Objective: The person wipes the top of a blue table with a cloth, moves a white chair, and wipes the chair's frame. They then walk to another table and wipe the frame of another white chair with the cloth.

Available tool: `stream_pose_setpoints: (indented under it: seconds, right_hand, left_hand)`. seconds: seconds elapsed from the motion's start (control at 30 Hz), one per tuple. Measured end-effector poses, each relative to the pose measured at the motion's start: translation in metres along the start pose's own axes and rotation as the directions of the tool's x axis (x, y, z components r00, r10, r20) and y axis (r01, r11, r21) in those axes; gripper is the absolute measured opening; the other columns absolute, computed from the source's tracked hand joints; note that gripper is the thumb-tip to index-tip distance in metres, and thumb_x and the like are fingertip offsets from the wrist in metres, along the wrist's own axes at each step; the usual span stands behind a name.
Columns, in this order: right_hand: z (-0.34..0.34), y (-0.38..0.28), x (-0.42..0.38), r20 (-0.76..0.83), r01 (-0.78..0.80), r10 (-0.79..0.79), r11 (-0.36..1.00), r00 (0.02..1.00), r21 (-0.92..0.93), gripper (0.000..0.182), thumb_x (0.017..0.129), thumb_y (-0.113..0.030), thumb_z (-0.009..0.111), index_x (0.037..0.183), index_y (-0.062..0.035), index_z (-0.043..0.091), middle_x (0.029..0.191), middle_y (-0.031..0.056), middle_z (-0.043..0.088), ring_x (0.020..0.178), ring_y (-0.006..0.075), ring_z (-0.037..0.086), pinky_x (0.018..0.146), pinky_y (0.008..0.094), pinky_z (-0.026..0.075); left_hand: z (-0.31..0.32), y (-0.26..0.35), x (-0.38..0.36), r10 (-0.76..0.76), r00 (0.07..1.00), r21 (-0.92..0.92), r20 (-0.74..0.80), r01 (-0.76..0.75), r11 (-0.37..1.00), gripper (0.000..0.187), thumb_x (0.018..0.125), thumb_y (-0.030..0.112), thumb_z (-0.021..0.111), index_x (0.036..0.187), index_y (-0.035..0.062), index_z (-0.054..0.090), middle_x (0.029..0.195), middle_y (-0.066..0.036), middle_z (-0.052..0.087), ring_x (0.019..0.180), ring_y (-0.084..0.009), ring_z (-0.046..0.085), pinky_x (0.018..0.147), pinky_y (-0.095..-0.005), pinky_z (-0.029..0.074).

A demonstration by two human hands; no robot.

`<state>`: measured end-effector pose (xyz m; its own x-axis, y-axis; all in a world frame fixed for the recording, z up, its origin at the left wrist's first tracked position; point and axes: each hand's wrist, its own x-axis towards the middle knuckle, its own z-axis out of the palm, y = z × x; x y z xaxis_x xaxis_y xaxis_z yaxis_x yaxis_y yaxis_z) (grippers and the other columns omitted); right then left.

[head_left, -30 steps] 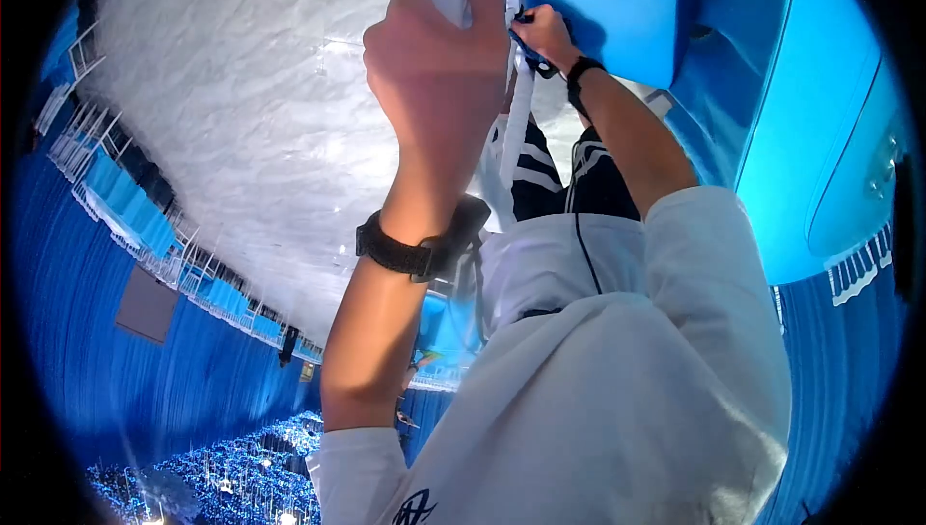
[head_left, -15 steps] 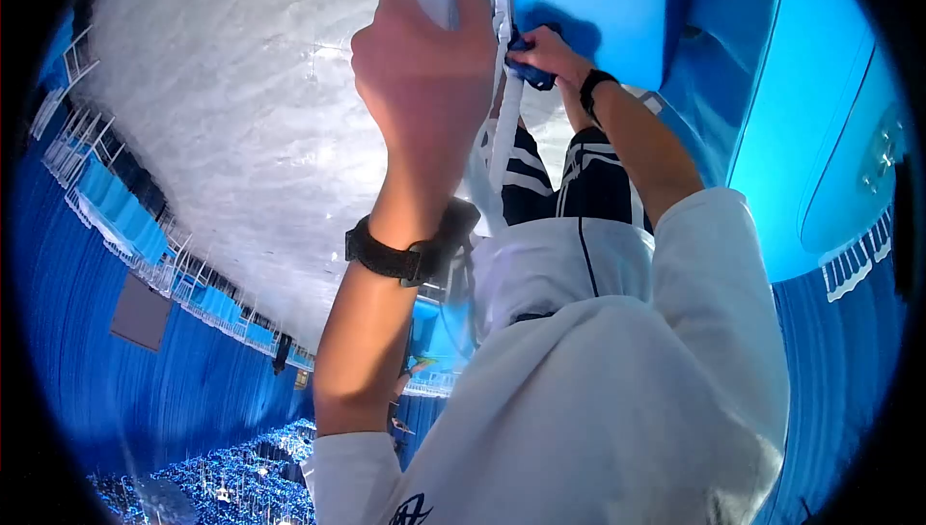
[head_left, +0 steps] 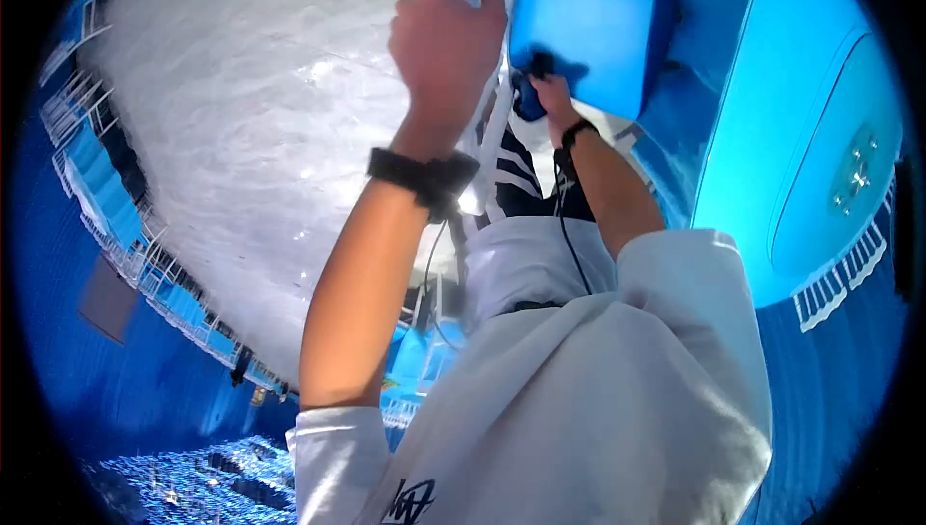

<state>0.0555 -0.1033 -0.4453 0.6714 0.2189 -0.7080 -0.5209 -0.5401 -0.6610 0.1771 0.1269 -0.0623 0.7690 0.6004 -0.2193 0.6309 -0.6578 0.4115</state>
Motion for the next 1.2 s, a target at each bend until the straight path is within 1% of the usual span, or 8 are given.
stream_pose_setpoints:
  seconds: [0.07, 0.3, 0.33, 0.43, 0.6, 0.83, 1.03, 1.2]
  right_hand:
    - [-0.013, 0.004, -0.037, -0.043, 0.088, -0.077, 0.918, 0.996, 0.387, 0.035, 0.095, -0.025, 0.072, 0.117, 0.0019, 0.071, 0.103, 0.0159, 0.077, 0.090, 0.0286, 0.072, 0.085, 0.0434, 0.055]
    - [-0.125, 0.035, -0.086, 0.243, 0.468, -0.406, 0.821, 0.881, -0.326, 0.056, 0.099, -0.048, 0.065, 0.122, 0.0033, 0.066, 0.113, 0.0276, 0.070, 0.102, 0.0430, 0.067, 0.086, 0.0502, 0.054]
    - [-0.152, -0.013, -0.107, 0.328, 0.127, 0.051, 0.859, 0.943, -0.497, 0.051, 0.100, -0.043, 0.067, 0.121, 0.0033, 0.067, 0.113, 0.0248, 0.071, 0.098, 0.0403, 0.067, 0.084, 0.0498, 0.053]
    - [-0.185, -0.069, -0.154, 0.243, 0.487, -0.436, 0.845, 0.867, -0.221, 0.038, 0.102, -0.029, 0.065, 0.130, -0.0040, 0.067, 0.104, 0.0217, 0.072, 0.081, 0.0296, 0.070, 0.073, 0.0459, 0.054]
    - [-0.219, -0.095, -0.187, 0.148, 0.498, -0.506, 0.863, 0.850, 0.088, 0.057, 0.096, -0.021, 0.078, 0.057, -0.0139, 0.037, 0.058, -0.0082, 0.037, 0.058, 0.0052, 0.030, 0.052, 0.0341, 0.023]
    - [-0.226, -0.150, -0.216, 0.043, 0.645, -0.653, 0.754, 0.756, 0.121, 0.058, 0.098, -0.016, 0.073, 0.073, -0.0136, 0.020, 0.068, -0.0060, 0.021, 0.065, 0.0069, 0.023, 0.058, 0.0361, 0.017]
    - [-0.195, -0.238, -0.257, -0.070, 0.857, -0.854, 0.512, 0.515, 0.050, 0.018, 0.086, -0.003, 0.075, 0.084, 0.0027, 0.059, 0.081, -0.0004, 0.051, 0.077, 0.0108, 0.045, 0.068, 0.0297, 0.039]
    - [-0.183, -0.290, -0.271, 0.106, 0.803, -0.826, 0.564, 0.554, 0.193, 0.068, 0.079, -0.004, 0.079, 0.144, 0.0019, 0.059, 0.136, 0.0165, 0.068, 0.123, 0.0214, 0.063, 0.107, 0.0364, 0.047]
  left_hand:
    - [-0.002, 0.009, -0.004, -0.057, 0.998, 0.045, 0.024, 0.056, 0.997, 0.040, 0.086, 0.041, 0.068, 0.097, 0.0022, 0.071, 0.090, -0.023, 0.074, 0.086, -0.0431, 0.074, 0.078, -0.0518, 0.060]
    - [-0.004, -0.004, -0.016, -0.002, 0.985, -0.014, -0.173, 0.000, 1.000, 0.049, 0.087, 0.049, 0.071, 0.101, 0.0024, 0.067, 0.087, -0.020, 0.074, 0.086, -0.0412, 0.074, 0.073, -0.0511, 0.059]
    - [-0.009, -0.008, -0.019, 0.006, 0.982, -0.052, -0.187, -0.016, 0.999, 0.045, 0.087, 0.045, 0.074, 0.101, 0.0032, 0.067, 0.087, -0.020, 0.074, 0.084, -0.0411, 0.073, 0.071, -0.0507, 0.058]
    - [-0.020, -0.014, -0.026, -0.048, 0.985, -0.211, -0.165, 0.013, 0.977, 0.045, 0.084, 0.037, 0.075, 0.112, 0.0047, 0.065, 0.088, -0.023, 0.072, 0.085, -0.0461, 0.071, 0.076, -0.0562, 0.057]
    - [-0.005, -0.030, -0.067, -0.004, 0.989, -0.368, -0.147, -0.051, 0.929, 0.037, 0.092, 0.028, 0.068, 0.120, 0.0040, 0.059, 0.103, -0.026, 0.071, 0.097, -0.0477, 0.068, 0.084, -0.0598, 0.054]
    - [0.006, -0.069, -0.141, 0.012, 0.990, -0.490, -0.142, -0.081, 0.868, 0.051, 0.098, 0.023, 0.062, 0.146, 0.0109, 0.048, 0.116, -0.029, 0.069, 0.106, -0.0486, 0.066, 0.091, -0.0570, 0.052]
    - [0.015, -0.090, -0.188, 0.106, 0.977, -0.684, -0.183, -0.204, 0.701, 0.067, 0.094, 0.007, 0.062, 0.157, 0.0076, 0.038, 0.140, -0.027, 0.060, 0.130, -0.0420, 0.058, 0.110, -0.0475, 0.046]
    - [-0.001, -0.081, -0.193, 0.083, 0.995, -0.727, -0.052, -0.094, 0.680, 0.071, 0.090, 0.003, 0.065, 0.156, 0.0074, 0.041, 0.138, -0.025, 0.062, 0.130, -0.0372, 0.061, 0.110, -0.0441, 0.047]
